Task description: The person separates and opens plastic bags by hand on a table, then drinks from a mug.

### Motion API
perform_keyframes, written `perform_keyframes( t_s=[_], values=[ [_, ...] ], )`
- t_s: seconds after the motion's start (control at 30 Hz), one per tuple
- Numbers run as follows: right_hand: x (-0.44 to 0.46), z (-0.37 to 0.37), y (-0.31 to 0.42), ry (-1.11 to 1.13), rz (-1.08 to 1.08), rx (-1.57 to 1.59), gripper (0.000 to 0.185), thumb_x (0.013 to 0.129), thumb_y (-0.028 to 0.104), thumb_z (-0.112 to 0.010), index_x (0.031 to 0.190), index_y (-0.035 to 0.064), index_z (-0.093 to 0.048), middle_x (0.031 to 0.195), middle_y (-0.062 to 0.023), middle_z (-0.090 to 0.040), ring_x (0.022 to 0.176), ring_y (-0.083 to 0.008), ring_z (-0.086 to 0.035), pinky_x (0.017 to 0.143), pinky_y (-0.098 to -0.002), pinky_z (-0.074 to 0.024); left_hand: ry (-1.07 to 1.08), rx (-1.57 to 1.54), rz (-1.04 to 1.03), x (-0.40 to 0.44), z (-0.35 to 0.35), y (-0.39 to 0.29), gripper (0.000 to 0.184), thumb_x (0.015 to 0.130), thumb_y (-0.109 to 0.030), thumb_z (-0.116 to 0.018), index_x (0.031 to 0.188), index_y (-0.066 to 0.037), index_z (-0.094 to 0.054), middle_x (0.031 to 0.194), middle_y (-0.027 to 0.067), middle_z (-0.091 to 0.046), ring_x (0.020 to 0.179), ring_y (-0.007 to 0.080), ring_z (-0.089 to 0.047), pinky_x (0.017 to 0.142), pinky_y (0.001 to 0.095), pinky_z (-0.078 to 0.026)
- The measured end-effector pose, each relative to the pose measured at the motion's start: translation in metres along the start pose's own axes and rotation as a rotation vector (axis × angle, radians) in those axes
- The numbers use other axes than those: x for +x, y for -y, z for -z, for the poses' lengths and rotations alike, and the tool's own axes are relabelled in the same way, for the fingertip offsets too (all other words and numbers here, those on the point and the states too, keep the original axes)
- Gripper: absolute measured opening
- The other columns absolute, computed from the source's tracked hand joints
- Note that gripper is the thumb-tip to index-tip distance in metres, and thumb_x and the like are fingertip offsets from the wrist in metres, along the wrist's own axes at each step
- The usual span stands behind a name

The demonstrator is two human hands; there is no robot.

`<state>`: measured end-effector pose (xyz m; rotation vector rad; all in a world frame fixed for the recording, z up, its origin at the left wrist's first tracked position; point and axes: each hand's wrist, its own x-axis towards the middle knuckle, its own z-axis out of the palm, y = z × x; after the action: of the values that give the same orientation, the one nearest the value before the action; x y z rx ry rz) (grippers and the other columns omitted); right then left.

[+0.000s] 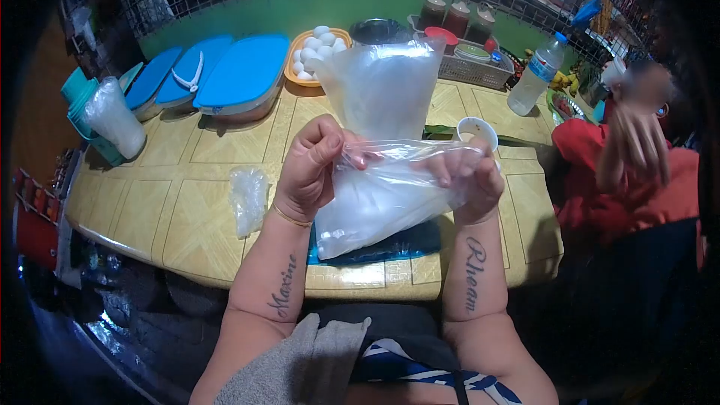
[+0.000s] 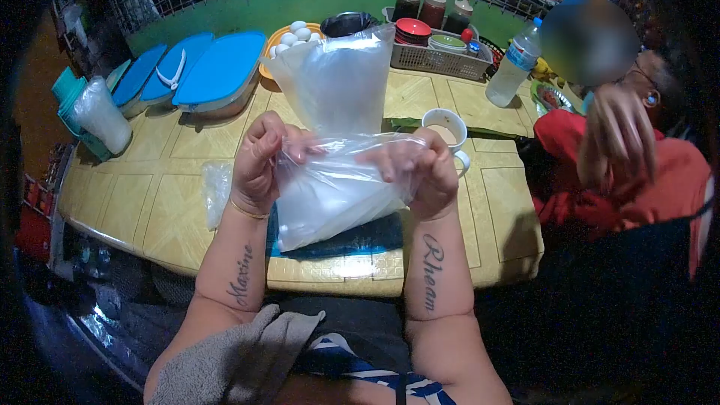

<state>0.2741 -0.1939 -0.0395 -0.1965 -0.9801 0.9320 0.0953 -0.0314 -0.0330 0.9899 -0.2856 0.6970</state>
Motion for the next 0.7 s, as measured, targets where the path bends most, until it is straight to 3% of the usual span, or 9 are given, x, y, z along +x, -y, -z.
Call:
perform_keyframes(
  t_s=[0.07,0.23,0.27,0.37,0.53,0.57,0.6,0.67,0.7],
  values=[
    [-0.005,0.008,-0.005,-0.152,-0.017,0.038,0.026,0.091,0.034,-0.067,0.086,0.0093,-0.062,0.079,-0.0039,-0.064,0.082,-0.024,-0.064,0.098,-0.0604,-0.044,0.07,-0.041,0.026,0.0,0.004,0.0,0.021,0.092,-0.025,-0.067,0.088,-0.007,-0.056,0.071,0.0088,-0.064,0.08,0.0234,-0.065,0.093,0.0453,-0.049],
    [0.0,0.035,-0.006,-0.362,0.051,0.092,0.022,0.091,0.034,-0.065,0.086,0.0133,-0.062,0.084,-0.005,-0.064,0.081,-0.024,-0.062,0.086,-0.0472,-0.0511,0.073,0.042,0.018,-0.01,-0.011,0.003,0.026,0.091,-0.02,-0.069,0.106,-0.001,-0.062,0.078,0.0075,-0.064,0.07,0.0132,-0.061,0.07,0.0287,-0.052],
    [0.002,0.039,-0.006,-0.259,0.075,-0.019,0.03,0.089,0.043,-0.066,0.09,0.013,-0.064,0.084,-0.0057,-0.062,0.078,-0.0226,-0.057,0.088,-0.0412,-0.0488,0.05,0.113,0.035,-0.011,-0.015,0.0,0.029,0.09,-0.02,-0.07,0.11,0.0,-0.064,0.078,0.0072,-0.064,0.068,0.0121,-0.059,0.068,0.0272,-0.051],
    [0.008,0.004,0.012,-0.091,0.22,-0.08,0.03,0.088,0.04,-0.068,0.09,0.0105,-0.064,0.076,-0.0041,-0.056,0.075,-0.0208,-0.054,0.085,-0.0447,-0.0492,0.287,0.394,0.06,-0.009,-0.02,-0.012,0.019,0.082,-0.009,-0.071,0.097,0.002,-0.073,0.098,0.015,-0.066,0.084,0.0179,-0.061,0.074,0.0289,-0.049],
    [0.007,-0.015,0.046,0.172,0.199,-0.162,0.03,0.083,0.032,-0.076,0.089,0.0032,-0.068,0.076,-0.0054,-0.057,0.075,-0.0214,-0.056,0.086,-0.0487,-0.052,0.337,0.26,0.037,-0.011,-0.038,-0.008,0.03,0.078,-0.009,-0.073,0.105,0.005,-0.07,0.103,0.0155,-0.066,0.09,0.0194,-0.061,0.079,0.0278,-0.049],
    [0.008,-0.023,0.051,0.134,0.183,-0.188,0.034,0.082,0.031,-0.078,0.094,0.0006,-0.068,0.075,-0.0045,-0.056,0.073,-0.0186,-0.055,0.086,-0.0484,-0.0529,0.31,0.199,0.027,-0.008,-0.04,-0.008,0.034,0.078,-0.009,-0.073,0.109,0.006,-0.068,0.104,0.0156,-0.066,0.091,0.0195,-0.062,0.08,0.0276,-0.049],
    [0.008,-0.02,0.059,0.086,0.141,-0.367,0.037,0.087,0.037,-0.071,0.111,0.0097,-0.062,0.069,-0.0004,-0.046,0.074,-0.0185,-0.048,0.081,-0.044,-0.0463,0.279,0.146,0.01,-0.005,-0.036,-0.011,0.038,0.079,-0.009,-0.073,0.113,0.006,-0.067,0.105,0.0156,-0.066,0.092,0.0196,-0.062,0.081,0.0273,-0.049],
    [0.024,-0.02,0.062,0.107,0.051,-0.102,0.052,0.088,0.034,-0.07,0.131,0.0094,-0.053,0.069,-0.0007,-0.046,0.073,-0.0153,-0.047,0.08,-0.043,-0.0468,0.204,0.03,0.061,0.004,-0.031,-0.018,0.06,0.082,-0.013,-0.073,0.134,0.005,-0.051,0.129,0.017,-0.059,0.105,0.0189,-0.062,0.084,0.0291,-0.05],
    [0.037,-0.023,0.056,0.166,0.044,0.142,0.05,0.092,0.024,-0.065,0.133,0.0025,-0.045,0.09,-0.0067,-0.061,0.081,-0.0191,-0.06,0.082,-0.0477,-0.055,0.174,0.008,0.028,0.01,-0.031,-0.021,0.063,0.082,-0.013,-0.073,0.138,0.003,-0.048,0.136,0.0151,-0.054,0.112,0.0193,-0.058,0.09,0.0311,-0.048]
  ],
)
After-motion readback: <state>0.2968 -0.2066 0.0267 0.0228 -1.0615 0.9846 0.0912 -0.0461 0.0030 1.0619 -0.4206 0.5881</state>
